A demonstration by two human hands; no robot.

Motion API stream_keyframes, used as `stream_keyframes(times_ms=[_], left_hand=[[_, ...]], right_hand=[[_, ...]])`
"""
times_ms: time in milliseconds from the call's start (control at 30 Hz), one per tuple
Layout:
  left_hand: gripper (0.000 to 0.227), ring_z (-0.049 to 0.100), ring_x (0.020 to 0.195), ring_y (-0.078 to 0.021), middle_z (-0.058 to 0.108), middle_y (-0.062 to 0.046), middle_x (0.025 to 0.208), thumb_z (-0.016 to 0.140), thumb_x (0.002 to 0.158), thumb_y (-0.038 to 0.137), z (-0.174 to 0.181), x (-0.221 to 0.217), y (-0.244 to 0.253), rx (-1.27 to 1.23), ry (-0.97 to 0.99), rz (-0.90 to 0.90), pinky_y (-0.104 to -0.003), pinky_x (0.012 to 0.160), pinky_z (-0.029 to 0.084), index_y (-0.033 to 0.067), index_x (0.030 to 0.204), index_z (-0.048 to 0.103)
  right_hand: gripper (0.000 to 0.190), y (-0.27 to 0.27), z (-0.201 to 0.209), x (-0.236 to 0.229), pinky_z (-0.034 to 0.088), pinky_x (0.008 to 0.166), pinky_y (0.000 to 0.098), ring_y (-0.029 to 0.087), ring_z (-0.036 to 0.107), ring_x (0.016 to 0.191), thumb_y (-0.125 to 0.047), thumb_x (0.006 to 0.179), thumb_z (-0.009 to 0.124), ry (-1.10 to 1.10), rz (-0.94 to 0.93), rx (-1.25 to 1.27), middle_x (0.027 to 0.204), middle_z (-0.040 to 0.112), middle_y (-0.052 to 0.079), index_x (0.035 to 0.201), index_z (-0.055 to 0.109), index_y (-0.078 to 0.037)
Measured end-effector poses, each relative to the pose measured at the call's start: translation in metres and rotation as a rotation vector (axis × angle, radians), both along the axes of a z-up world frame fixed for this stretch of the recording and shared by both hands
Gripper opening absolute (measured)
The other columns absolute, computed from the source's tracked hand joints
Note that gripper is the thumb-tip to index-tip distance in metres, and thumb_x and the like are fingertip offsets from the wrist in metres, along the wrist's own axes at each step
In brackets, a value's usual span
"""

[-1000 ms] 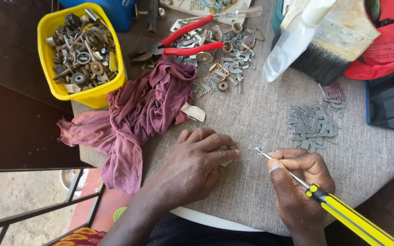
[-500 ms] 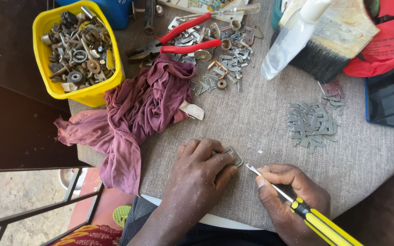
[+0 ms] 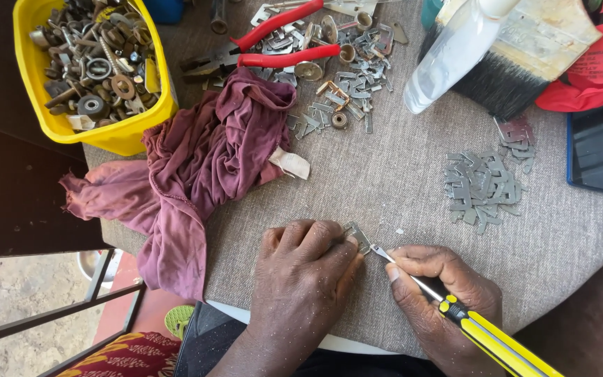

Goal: The person files a small metal piece on a workbench using a yellow-handled file. They hold the metal piece with their left hand and file it with their right hand. The person also uses red pliers to adjust the metal piece and places it on the table.

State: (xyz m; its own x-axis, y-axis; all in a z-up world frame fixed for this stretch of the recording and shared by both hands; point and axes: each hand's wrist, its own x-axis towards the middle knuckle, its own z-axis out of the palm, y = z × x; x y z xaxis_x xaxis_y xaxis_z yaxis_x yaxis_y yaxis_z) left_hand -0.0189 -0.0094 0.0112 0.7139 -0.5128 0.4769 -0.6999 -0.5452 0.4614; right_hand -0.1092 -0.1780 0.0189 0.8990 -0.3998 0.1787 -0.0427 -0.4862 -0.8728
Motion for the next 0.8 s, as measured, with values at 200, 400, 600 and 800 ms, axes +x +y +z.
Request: stream_keyframes(times_ms=[200, 400, 600, 800], left_hand=[[0.01, 0.061, 0.099, -0.0233, 0.064, 0.003, 0.106, 0.07, 0.103, 0.028, 0.0, 0.0, -0.001, 0.045, -0.017, -0.006, -0.043, 0.082, 0.042, 0.0181, 0.1, 0.072], [0.011, 0.062, 0.1, -0.0231, 0.064, 0.003, 0.105, 0.071, 0.103, 0.028, 0.0, 0.001, 0.0, 0.037, -0.031, -0.005, -0.042, 0.081, 0.042, 0.0186, 0.098, 0.072], [0.01, 0.062, 0.101, -0.023, 0.066, 0.003, 0.106, 0.073, 0.102, 0.028, 0.0, 0.001, 0.001, 0.018, -0.008, -0.007, -0.042, 0.082, 0.042, 0.0184, 0.1, 0.075], [0.013, 0.061, 0.102, -0.0259, 0.067, 0.0, 0.106, 0.071, 0.103, 0.027, 0.002, 0.003, 0.002, -0.014, 0.006, -0.033, -0.043, 0.083, 0.042, 0.0162, 0.099, 0.075]], right_hand=[[0.004, 0.003, -0.002, 0.009, 0.062, 0.082, 0.0206, 0.013, 0.08, 0.093, -0.006, 0.089, 0.079, 0.009, -0.028, -0.01, 0.105, 0.083, 0.009, 0.092, 0.077, -0.006], [0.006, 0.003, 0.003, 0.013, 0.06, 0.082, 0.0219, 0.012, 0.079, 0.093, -0.009, 0.089, 0.079, 0.044, -0.027, -0.094, 0.104, 0.084, 0.005, 0.095, 0.079, -0.008], [0.002, 0.002, 0.001, 0.009, 0.059, 0.082, 0.0215, 0.011, 0.079, 0.092, -0.008, 0.089, 0.078, 0.047, -0.045, -0.029, 0.101, 0.084, 0.007, 0.09, 0.078, -0.006], [0.005, 0.003, 0.012, 0.016, 0.061, 0.084, 0.0242, 0.013, 0.08, 0.093, -0.013, 0.088, 0.078, 0.106, -0.038, -0.087, 0.1, 0.084, 0.005, 0.09, 0.078, -0.008]])
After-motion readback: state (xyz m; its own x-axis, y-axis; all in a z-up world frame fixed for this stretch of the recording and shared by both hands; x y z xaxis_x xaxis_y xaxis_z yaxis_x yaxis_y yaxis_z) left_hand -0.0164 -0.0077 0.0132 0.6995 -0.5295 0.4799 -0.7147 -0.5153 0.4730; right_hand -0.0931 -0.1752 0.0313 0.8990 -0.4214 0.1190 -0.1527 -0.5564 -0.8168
